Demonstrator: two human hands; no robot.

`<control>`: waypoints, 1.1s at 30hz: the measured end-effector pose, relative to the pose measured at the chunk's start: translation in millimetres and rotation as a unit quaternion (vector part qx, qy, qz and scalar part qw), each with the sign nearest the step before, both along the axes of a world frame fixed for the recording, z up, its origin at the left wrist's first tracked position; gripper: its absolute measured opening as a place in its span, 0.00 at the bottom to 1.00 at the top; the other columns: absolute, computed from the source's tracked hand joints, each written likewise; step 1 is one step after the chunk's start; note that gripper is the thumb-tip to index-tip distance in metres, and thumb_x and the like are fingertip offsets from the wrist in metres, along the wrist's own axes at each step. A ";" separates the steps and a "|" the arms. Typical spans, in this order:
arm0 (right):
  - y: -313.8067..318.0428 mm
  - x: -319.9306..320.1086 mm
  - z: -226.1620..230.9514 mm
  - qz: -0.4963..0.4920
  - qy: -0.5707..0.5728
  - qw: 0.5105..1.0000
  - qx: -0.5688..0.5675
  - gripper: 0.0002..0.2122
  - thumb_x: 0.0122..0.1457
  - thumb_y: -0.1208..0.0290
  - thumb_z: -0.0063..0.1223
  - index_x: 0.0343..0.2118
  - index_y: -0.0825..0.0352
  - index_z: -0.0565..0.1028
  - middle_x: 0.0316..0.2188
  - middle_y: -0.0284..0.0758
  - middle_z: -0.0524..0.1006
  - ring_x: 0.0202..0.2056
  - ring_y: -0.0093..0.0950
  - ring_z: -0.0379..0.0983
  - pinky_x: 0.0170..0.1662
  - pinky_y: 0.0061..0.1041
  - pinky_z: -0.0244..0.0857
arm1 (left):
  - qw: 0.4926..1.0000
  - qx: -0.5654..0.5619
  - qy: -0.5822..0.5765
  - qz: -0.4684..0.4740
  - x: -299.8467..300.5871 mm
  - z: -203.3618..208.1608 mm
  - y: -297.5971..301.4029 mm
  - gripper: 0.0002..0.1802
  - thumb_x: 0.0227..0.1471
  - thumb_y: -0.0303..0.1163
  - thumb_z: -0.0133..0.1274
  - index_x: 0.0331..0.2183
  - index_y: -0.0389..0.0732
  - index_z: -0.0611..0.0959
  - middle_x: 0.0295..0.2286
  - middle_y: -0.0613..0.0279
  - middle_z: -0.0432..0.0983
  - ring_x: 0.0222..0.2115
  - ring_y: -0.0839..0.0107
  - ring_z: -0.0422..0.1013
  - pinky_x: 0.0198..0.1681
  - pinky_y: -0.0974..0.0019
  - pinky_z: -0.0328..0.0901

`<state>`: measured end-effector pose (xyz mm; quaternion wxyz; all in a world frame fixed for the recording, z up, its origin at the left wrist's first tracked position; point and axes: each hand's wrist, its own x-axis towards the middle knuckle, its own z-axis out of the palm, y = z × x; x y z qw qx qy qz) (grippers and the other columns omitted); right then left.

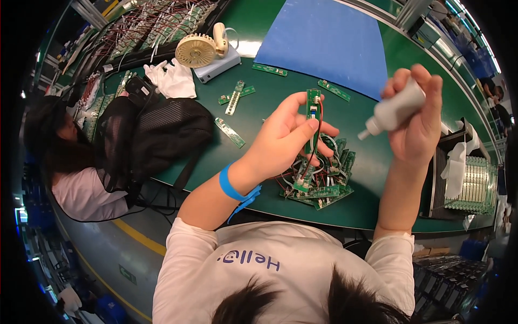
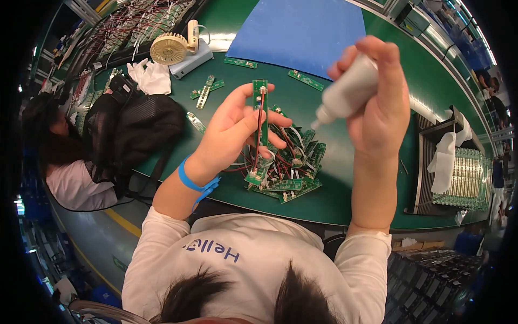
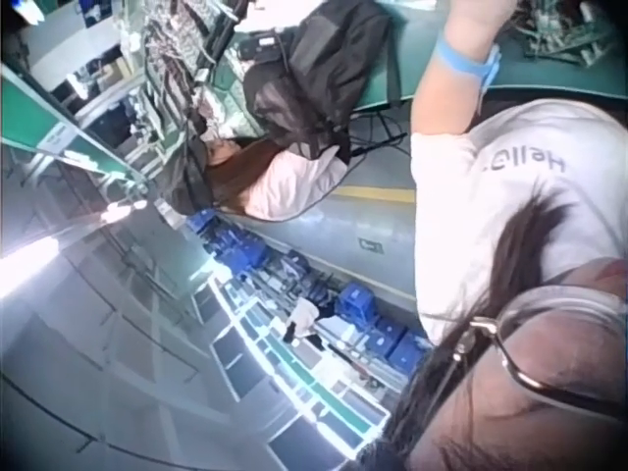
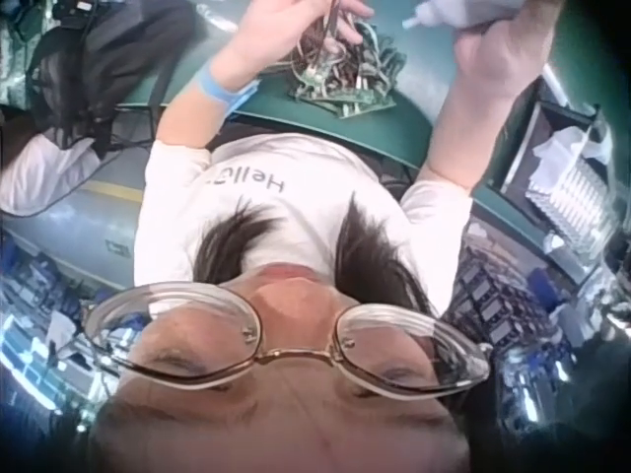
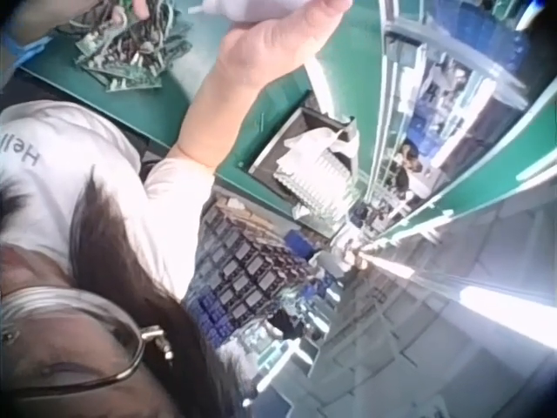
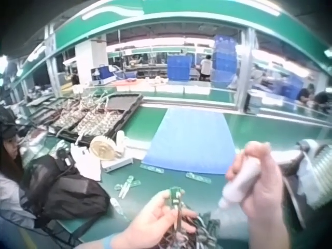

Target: Applying adhesive and assembling components on small circuit boards at a factory workbench.

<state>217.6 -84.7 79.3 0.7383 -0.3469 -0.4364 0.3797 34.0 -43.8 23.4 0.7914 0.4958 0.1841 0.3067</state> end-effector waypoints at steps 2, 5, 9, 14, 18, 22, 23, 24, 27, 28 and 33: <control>0.9 -10.0 5.8 -0.015 0.077 0.995 -0.066 0.11 0.58 0.61 0.36 0.27 0.63 0.65 0.22 0.30 0.60 0.27 0.23 0.58 0.39 0.28 0.56 | 1.000 0.006 0.004 0.000 -0.5 -1.9 0.3 0.19 0.54 0.29 0.37 0.48 0.38 0.56 0.34 0.49 0.70 0.26 0.69 0.72 0.24 0.71 0.67; -3.6 -7.3 2.9 0.131 0.194 0.972 -0.014 0.12 0.58 0.62 0.33 0.24 0.62 0.65 0.20 0.29 0.60 0.25 0.23 0.57 0.35 0.25 0.55 | 1.000 0.008 0.006 -0.011 2.0 -1.7 -1.7 0.20 0.54 0.29 0.38 0.48 0.39 0.56 0.34 0.50 0.70 0.27 0.69 0.72 0.24 0.71 0.67; -10.5 -3.8 -10.1 0.170 0.077 0.974 0.132 0.16 0.56 0.58 0.29 0.18 0.60 0.63 0.14 0.29 0.64 0.18 0.24 0.60 0.30 0.25 0.56 | 0.999 -0.012 0.027 -0.028 4.9 -7.2 -6.5 0.22 0.54 0.31 0.38 0.50 0.40 0.55 0.34 0.47 0.71 0.28 0.65 0.73 0.26 0.71 0.68; -26.0 -19.0 -6.9 0.191 -0.047 0.963 0.185 0.18 0.55 0.56 0.32 0.14 0.61 0.64 0.13 0.29 0.65 0.17 0.24 0.61 0.29 0.24 0.56 | 0.996 -0.041 0.002 -0.077 5.8 -6.9 -18.1 0.22 0.54 0.29 0.37 0.50 0.40 0.55 0.35 0.52 0.70 0.30 0.67 0.72 0.27 0.71 0.68; -28.0 -26.7 -8.1 0.182 -0.115 0.959 0.187 0.15 0.52 0.58 0.37 0.12 0.57 0.63 0.13 0.25 0.65 0.17 0.19 0.59 0.28 0.19 0.54 | 0.996 -0.042 -0.001 -0.083 7.4 -5.6 -22.8 0.18 0.53 0.25 0.36 0.47 0.38 0.57 0.32 0.55 0.71 0.27 0.73 0.71 0.25 0.74 0.66; -24.6 -26.7 -8.2 0.197 -0.212 0.931 0.224 0.16 0.52 0.56 0.38 0.13 0.57 0.65 0.13 0.24 0.66 0.17 0.18 0.62 0.26 0.18 0.56 | 0.995 -0.018 -0.014 -0.097 5.9 -7.0 -22.3 0.23 0.54 0.25 0.35 0.52 0.38 0.53 0.34 0.59 0.69 0.29 0.75 0.69 0.28 0.74 0.67; -23.8 -27.6 -9.4 0.189 -0.226 0.923 0.246 0.15 0.52 0.56 0.38 0.13 0.58 0.66 0.13 0.24 0.67 0.16 0.18 0.62 0.25 0.18 0.56 | 0.995 -0.015 -0.013 -0.096 6.0 -6.4 -22.1 0.23 0.54 0.25 0.34 0.52 0.38 0.53 0.33 0.60 0.69 0.28 0.77 0.68 0.27 0.75 0.66; -22.9 -28.2 -10.8 0.181 -0.240 0.915 0.267 0.15 0.52 0.56 0.39 0.14 0.58 0.66 0.13 0.25 0.67 0.16 0.18 0.62 0.25 0.17 0.56 | 0.995 -0.017 -0.015 -0.094 6.6 -8.2 -21.6 0.23 0.54 0.25 0.34 0.52 0.38 0.53 0.33 0.60 0.69 0.28 0.77 0.68 0.27 0.75 0.66; -21.1 -29.1 -13.8 0.198 -0.245 0.897 0.311 0.18 0.55 0.56 0.40 0.15 0.64 0.70 0.14 0.29 0.68 0.15 0.22 0.62 0.23 0.22 0.58 | 0.996 -0.010 -0.032 -0.087 8.8 -12.8 -21.6 0.23 0.54 0.23 0.35 0.52 0.36 0.54 0.32 0.61 0.70 0.27 0.80 0.66 0.26 0.78 0.63; -20.4 -29.3 -13.8 0.201 -0.245 0.896 0.310 0.18 0.55 0.56 0.40 0.15 0.64 0.70 0.14 0.29 0.68 0.15 0.22 0.62 0.23 0.22 0.58 | 0.997 0.009 -0.024 -0.074 9.2 -12.9 -22.8 0.23 0.53 0.23 0.35 0.52 0.36 0.55 0.29 0.63 0.70 0.25 0.82 0.65 0.25 0.80 0.61; -17.9 -28.3 -13.3 0.231 -0.266 0.873 0.337 0.18 0.55 0.57 0.40 0.16 0.65 0.70 0.14 0.29 0.68 0.15 0.22 0.63 0.22 0.21 0.58 | 0.997 0.039 0.013 -0.061 4.2 -0.8 -22.4 0.22 0.52 0.21 0.37 0.51 0.36 0.58 0.23 0.69 0.68 0.21 0.87 0.60 0.22 0.82 0.54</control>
